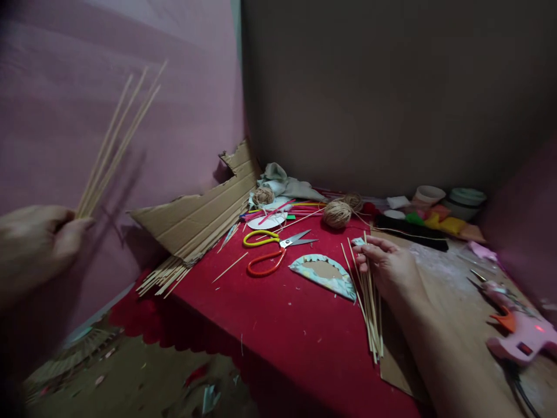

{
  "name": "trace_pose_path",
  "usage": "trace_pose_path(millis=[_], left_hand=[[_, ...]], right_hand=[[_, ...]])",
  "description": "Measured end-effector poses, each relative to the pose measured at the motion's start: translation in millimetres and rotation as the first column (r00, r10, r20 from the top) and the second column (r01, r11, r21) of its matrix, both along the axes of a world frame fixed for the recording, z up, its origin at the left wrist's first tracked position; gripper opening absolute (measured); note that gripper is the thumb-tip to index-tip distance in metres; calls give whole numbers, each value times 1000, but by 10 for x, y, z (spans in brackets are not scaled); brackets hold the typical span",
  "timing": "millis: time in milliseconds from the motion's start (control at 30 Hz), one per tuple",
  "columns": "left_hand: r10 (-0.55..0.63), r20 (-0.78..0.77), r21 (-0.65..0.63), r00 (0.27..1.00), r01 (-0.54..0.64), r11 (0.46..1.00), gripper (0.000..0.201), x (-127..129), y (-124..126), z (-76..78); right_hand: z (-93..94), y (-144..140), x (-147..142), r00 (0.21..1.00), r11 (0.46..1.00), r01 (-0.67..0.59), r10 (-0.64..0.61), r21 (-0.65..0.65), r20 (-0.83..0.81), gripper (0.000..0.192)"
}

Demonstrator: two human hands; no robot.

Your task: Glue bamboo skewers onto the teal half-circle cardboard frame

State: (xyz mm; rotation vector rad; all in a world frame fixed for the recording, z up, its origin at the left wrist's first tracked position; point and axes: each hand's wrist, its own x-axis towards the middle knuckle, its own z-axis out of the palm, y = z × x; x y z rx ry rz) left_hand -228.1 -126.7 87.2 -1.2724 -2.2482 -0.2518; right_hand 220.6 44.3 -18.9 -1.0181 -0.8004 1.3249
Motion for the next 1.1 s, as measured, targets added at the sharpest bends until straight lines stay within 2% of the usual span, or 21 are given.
trace_pose_path(millis=[67, 133, 200, 267, 400, 500, 600, 667, 733, 800, 867, 900, 933, 967, 1000, 1033, 1067, 1100], left_hand=[[-80, -100, -80, 992, 72, 994, 38, 227, 155, 52], [-186, -31, -191, 982, 177, 965, 35, 535, 373, 54], [-287, 61, -323, 956, 291, 901, 36, 827, 647, -6], [-323, 131, -431, 937, 347, 833, 36, 1047, 955, -110], [-377, 228, -523, 898, 439, 730, 31, 1288, 1548, -337], [-382, 268, -557, 884, 466, 688, 26, 1371, 1883, -463], [-369, 280, -556, 886, 463, 691, 32, 1387, 2075, -542], [-368, 281, -527, 887, 462, 713, 28, 1364, 2117, -558], [-375, 279, -475, 884, 467, 746, 25, 1334, 2090, -534], [-400, 268, -408, 876, 480, 777, 32, 1334, 2003, -476], [-463, 320, -305, 827, 552, 776, 36, 1403, 1870, -409], [-509, 400, -236, 762, 622, 746, 35, 1471, 1791, -382], [-567, 546, -107, 617, 722, 683, 31, 1562, 1708, -366], [-587, 697, 27, 410, 804, 594, 27, 1672, 1624, -362], [-567, 800, 146, 195, 853, 500, 22, 1795, 1543, -372], [-532, 846, 248, 26, 865, 436, 17, 1926, 1468, -394], [-463, 882, 289, -90, 878, 380, 14, 2055, 1402, -427], [-403, 900, 317, -169, 886, 338, 12, 2176, 1347, -467]], right_hand=[[18, -10, -12, 1000, 1000, 11, -11, -3, 16, 29], [20, -10, -18, 1000, 1000, 14, -14, 9, 24, 30], [4, 1, -18, 1000, 1000, 13, -13, 25, 22, 32], [-18, 19, -16, 1000, 1000, 7, -7, 29, 17, 32], [-32, 31, -21, 1000, 1000, -4, 3, 30, 12, 32], [-19, 15, -35, 1000, 999, 18, -18, 28, 11, 34], [-12, 2, -49, 1000, 999, 24, -24, 24, 0, 33], [-9, 0, -59, 1000, 1000, 5, -4, 20, -18, 31], [3, -3, -74, 998, 999, -35, 35, 11, -47, 26], [30, -19, -102, 993, 996, -86, 85, 0, -83, 20], [77, -55, -142, 985, 992, -122, 121, -3, -122, 16], [108, -81, -165, 981, 991, -137, 136, 1, -139, 14], [143, -112, -189, 976, 988, -152, 152, 12, -157, 14], [182, -148, -213, 970, 985, -169, 172, 33, -174, 14], [223, -186, -236, 963, 980, -185, 194, 68, -187, 15], [265, -225, -258, 957, 973, -196, 217, 122, -194, 17], [307, -266, -279, 952, 962, -198, 235, 188, -196, 19], [346, -305, -299, 952, 949, -187, 238, 254, -191, 21]])
